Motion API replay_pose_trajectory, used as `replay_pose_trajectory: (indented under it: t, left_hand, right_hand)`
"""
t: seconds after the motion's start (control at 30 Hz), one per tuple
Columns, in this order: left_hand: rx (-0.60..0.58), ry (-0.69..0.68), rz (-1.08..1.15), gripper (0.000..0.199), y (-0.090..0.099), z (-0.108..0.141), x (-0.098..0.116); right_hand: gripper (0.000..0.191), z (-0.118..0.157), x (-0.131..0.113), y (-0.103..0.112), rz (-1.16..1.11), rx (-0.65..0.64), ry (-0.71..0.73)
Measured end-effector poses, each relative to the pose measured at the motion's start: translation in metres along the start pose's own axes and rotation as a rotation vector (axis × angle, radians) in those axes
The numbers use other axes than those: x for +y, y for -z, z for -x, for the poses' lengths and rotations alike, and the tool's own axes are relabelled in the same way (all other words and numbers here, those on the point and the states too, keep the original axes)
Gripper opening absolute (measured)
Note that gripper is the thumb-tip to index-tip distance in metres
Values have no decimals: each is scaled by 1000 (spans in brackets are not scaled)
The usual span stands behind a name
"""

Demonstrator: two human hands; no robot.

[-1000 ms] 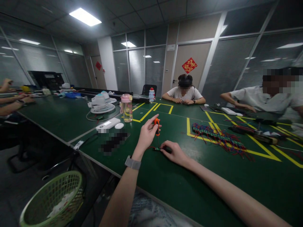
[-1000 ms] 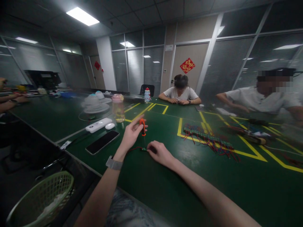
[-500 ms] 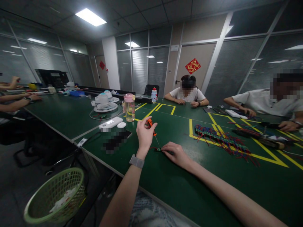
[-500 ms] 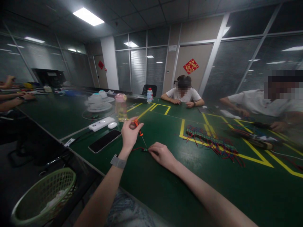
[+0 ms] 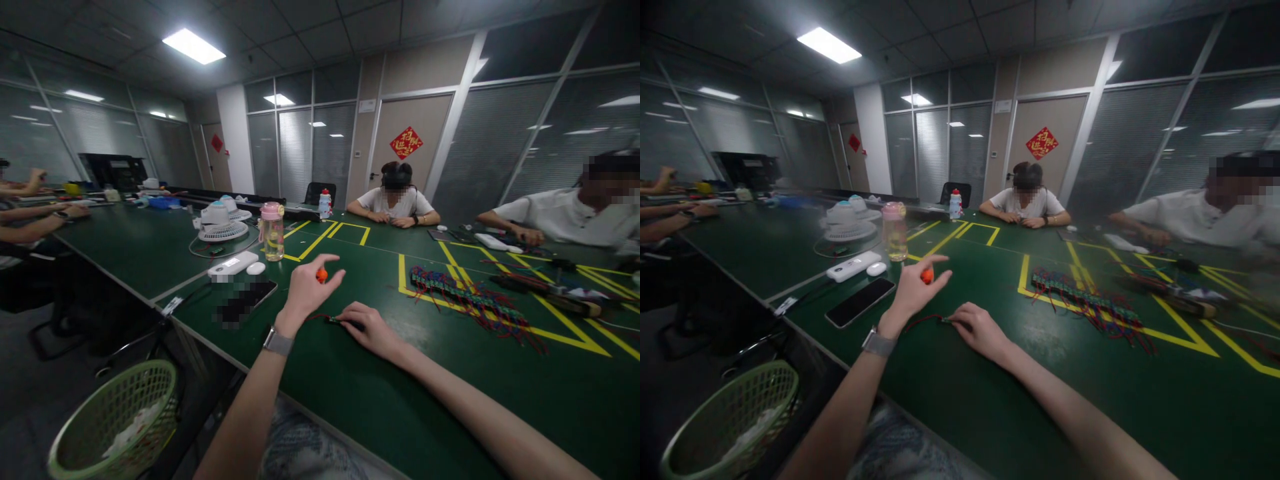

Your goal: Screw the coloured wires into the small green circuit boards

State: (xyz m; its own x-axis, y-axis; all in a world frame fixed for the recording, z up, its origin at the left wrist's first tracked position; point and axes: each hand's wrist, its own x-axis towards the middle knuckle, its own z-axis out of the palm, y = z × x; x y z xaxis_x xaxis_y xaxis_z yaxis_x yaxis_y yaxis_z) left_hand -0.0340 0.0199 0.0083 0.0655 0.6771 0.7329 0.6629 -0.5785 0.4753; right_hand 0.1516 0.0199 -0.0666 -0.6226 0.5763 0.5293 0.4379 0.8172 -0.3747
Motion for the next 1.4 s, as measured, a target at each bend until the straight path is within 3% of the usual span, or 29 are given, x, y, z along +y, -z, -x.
replay_pose_trajectory:
  t: [0.07, 0.17, 0.27, 0.4, 0.53, 0.63, 0.77, 0.87, 0.97, 1.07, 1.23, 1.4]
  left_hand:
    - [-272, -32, -94, 27, 0, 5, 0]
    - [-562, -17, -161, 31, -2, 15, -9]
    - [-696, 15, -229, 21, -4, 25, -21]
    - [-745, 37, -215, 18, -6, 31, -27]
    - [-692, 36, -207, 17, -7, 33, -26]
    - [-658, 22, -200, 17, -8, 34, -25]
    - [-641, 24, -208, 18, -8, 36, -25]
    - [-632, 5, -214, 21, -8, 37, -23]
    - [-578, -10, -245, 33, -5, 38, -21]
    - [-388, -14, -296, 38, -2, 35, -18]
    - [-65, -4, -315, 25, 1, 30, -15]
    - [2, -14, -278, 23, 1, 31, -13]
  right_hand:
    - [21, 0, -1, 0, 17, -1, -5]
    - [19, -1, -1, -1, 18, 18, -15]
    - [14, -3, 1, -2, -36, 41, -28]
    - [13, -10, 2, -1, -83, 31, -78]
    - [15, -19, -3, 5, -28, -41, -97]
    - [16, -22, -10, 10, 12, -73, -25]
    - [16, -20, -12, 16, 97, -73, 110]
    - [15, -17, -8, 19, 142, -28, 121]
    - [12, -16, -5, 18, 65, 99, -18]
    - [10, -17, -7, 14, -158, 197, -236]
    - [18, -19, -10, 2, -498, 142, -534]
    - [22, -13, -11, -3, -574, 134, -634]
